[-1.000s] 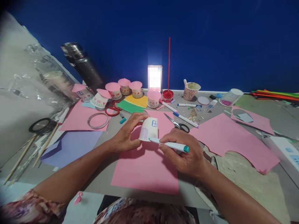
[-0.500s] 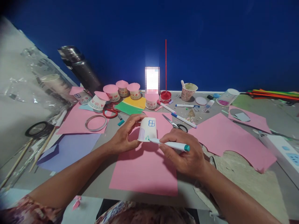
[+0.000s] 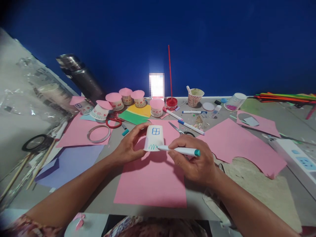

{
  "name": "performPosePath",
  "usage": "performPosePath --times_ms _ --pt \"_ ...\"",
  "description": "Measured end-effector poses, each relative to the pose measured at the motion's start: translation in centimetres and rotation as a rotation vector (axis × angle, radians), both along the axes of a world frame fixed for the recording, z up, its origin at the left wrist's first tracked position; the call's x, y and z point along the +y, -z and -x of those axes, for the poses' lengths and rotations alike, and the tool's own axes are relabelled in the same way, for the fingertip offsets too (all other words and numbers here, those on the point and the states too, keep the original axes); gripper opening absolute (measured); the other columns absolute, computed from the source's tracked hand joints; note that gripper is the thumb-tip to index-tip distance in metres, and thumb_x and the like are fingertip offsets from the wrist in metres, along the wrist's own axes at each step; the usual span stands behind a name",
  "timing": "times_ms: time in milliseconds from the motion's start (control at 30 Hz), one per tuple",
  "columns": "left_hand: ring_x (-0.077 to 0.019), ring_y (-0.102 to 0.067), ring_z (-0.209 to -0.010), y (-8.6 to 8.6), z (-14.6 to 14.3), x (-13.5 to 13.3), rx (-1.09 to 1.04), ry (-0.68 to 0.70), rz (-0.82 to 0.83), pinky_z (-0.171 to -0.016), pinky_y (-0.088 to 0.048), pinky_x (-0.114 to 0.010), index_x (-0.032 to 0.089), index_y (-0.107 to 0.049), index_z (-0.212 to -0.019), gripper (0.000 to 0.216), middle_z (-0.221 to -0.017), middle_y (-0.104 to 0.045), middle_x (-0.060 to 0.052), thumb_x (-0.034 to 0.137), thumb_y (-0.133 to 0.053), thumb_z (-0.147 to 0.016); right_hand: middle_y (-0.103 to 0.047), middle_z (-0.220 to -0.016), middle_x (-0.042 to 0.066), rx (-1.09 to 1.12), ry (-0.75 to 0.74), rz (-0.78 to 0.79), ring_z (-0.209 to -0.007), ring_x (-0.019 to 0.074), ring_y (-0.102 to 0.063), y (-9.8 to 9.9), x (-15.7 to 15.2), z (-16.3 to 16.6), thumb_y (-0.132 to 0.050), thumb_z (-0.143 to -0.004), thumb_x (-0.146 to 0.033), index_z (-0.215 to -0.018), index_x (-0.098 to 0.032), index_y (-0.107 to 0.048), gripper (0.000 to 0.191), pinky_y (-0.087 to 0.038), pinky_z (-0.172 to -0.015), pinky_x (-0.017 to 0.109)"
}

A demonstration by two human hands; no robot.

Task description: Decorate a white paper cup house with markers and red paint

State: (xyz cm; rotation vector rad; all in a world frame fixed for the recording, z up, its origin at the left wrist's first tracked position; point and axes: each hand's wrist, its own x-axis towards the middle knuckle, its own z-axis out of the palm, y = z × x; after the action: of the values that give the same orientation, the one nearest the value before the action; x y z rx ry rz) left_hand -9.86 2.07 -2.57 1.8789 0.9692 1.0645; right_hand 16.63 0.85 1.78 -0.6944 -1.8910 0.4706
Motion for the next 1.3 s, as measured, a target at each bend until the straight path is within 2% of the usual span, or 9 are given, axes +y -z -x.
performPosePath --times_ms 100,233,433,567,733,867,1033,1167,1300 --pt "-0.0332 -0.058 -0.146 0.0 -0.1 0.0 -0.033 0.004 0.02 -0.125 -0.047 -0.053 0.026 -0.049 -0.15 0.081 -0.156 -0.055 -0.013 0.007 -0.07 -0.074 -0.078 -0.076 0.001 0.018 -0.05 -0.028 -0.06 0.016 -0.07 0.0 0.1 -0.1 -0.069 -0.09 -0.011 -0.092 -0.023 -0.073 0.013 -0.055 -0.058 0.028" --pt "-0.0329 -0.057 -0.147 -0.2 -0.2 -0.1 -0.032 0.0 0.046 -0.127 -0.045 -0.054 0.027 -0.05 -0.149 0.081 -0.155 -0.056 -0.013 0.007 -0.07 -0.073 -0.079 -0.08 0.0 0.02 0.034 -0.032 -0.061 0.0147 -0.068 0.1 0.2 -0.2 -0.071 -0.091 -0.01 -0.092 -0.024 -0.073 0.014 -0.053 -0.058 0.027" --pt "-0.0321 -0.055 -0.149 -0.4 -0.3 -0.2 -0.084 -0.001 0.101 -0.127 -0.043 -0.054 0.028 -0.051 -0.147 0.077 -0.157 -0.054 -0.014 0.008 -0.072 -0.077 -0.077 -0.076 0.0 0.008 -0.071 -0.004 -0.058 0.014 -0.064 -0.1 0.1 -0.5 -0.068 -0.091 -0.009 -0.093 -0.024 -0.072 0.015 -0.05 -0.056 0.027" --pt "-0.0337 -0.053 -0.15 0.0 -0.2 0.0 -0.155 0.025 0.134 -0.128 -0.041 -0.055 0.028 -0.052 -0.146 0.075 -0.157 -0.053 -0.014 0.01 -0.077 -0.078 -0.078 -0.077 0.0 0.011 0.031 -0.008 -0.058 0.0146 -0.067 -0.4 0.1 -0.3 -0.068 -0.091 -0.01 -0.09 -0.024 -0.073 0.015 -0.052 -0.056 0.027" --pt "-0.0349 -0.049 -0.152 1.1 0.0 0.3 -0.248 0.044 0.165 -0.131 -0.036 -0.054 0.029 -0.054 -0.146 0.078 -0.157 -0.053 -0.012 0.012 -0.084 -0.077 -0.076 -0.074 -0.001 0.04 -0.062 -0.029 -0.055 0.0129 -0.064 -0.6 0.3 -0.3 -0.069 -0.089 -0.01 -0.088 -0.023 -0.073 0.014 -0.05 -0.054 0.025" --pt "-0.0347 -0.048 -0.153 1.6 0.0 0.4 -0.317 0.055 0.186 -0.13 -0.038 -0.052 0.029 -0.055 -0.146 0.079 -0.158 -0.053 -0.012 0.015 -0.089 -0.076 -0.078 -0.078 0.0 0.047 0.001 -0.037 -0.063 0.0142 -0.07 -0.4 0.3 -0.4 -0.07 -0.091 -0.009 -0.09 -0.023 -0.072 0.013 -0.052 -0.058 0.025" --pt "-0.0338 -0.047 -0.155 1.8 0.1 0.4 -0.366 0.069 0.229 -0.13 -0.037 -0.051 0.031 -0.055 -0.147 0.081 -0.16 -0.053 -0.011 0.017 -0.092 -0.076 -0.075 -0.075 -0.001 0.035 -0.053 -0.009 -0.057 0.0122 -0.066 -0.5 0.3 -0.4 -0.066 -0.092 -0.01 -0.089 -0.023 -0.07 0.014 -0.05 -0.055 0.024" --pt "-0.0341 -0.048 -0.153 1.7 0.0 0.3 -0.397 0.067 0.273 -0.128 -0.04 -0.051 0.032 -0.054 -0.145 0.081 -0.158 -0.053 -0.011 0.021 -0.094 -0.075 -0.077 -0.077 -0.001 0.063 0.009 -0.005 -0.061 0.0129 -0.069 -0.5 0.4 -0.6 -0.067 -0.093 -0.011 -0.09 -0.023 -0.071 0.012 -0.051 -0.057 0.024" --pt "-0.034 -0.051 -0.149 1.4 -0.3 0.3 -0.402 0.042 0.301 -0.123 -0.044 -0.049 0.03 -0.056 -0.142 0.08 -0.153 -0.056 -0.012 0.027 -0.096 -0.073 -0.073 -0.072 -0.003 0.046 -0.056 0.048 -0.058 0.011 -0.065 -0.4 0.2 -0.9 -0.066 -0.095 -0.012 -0.089 -0.023 -0.07 0.014 -0.048 -0.054 0.023"
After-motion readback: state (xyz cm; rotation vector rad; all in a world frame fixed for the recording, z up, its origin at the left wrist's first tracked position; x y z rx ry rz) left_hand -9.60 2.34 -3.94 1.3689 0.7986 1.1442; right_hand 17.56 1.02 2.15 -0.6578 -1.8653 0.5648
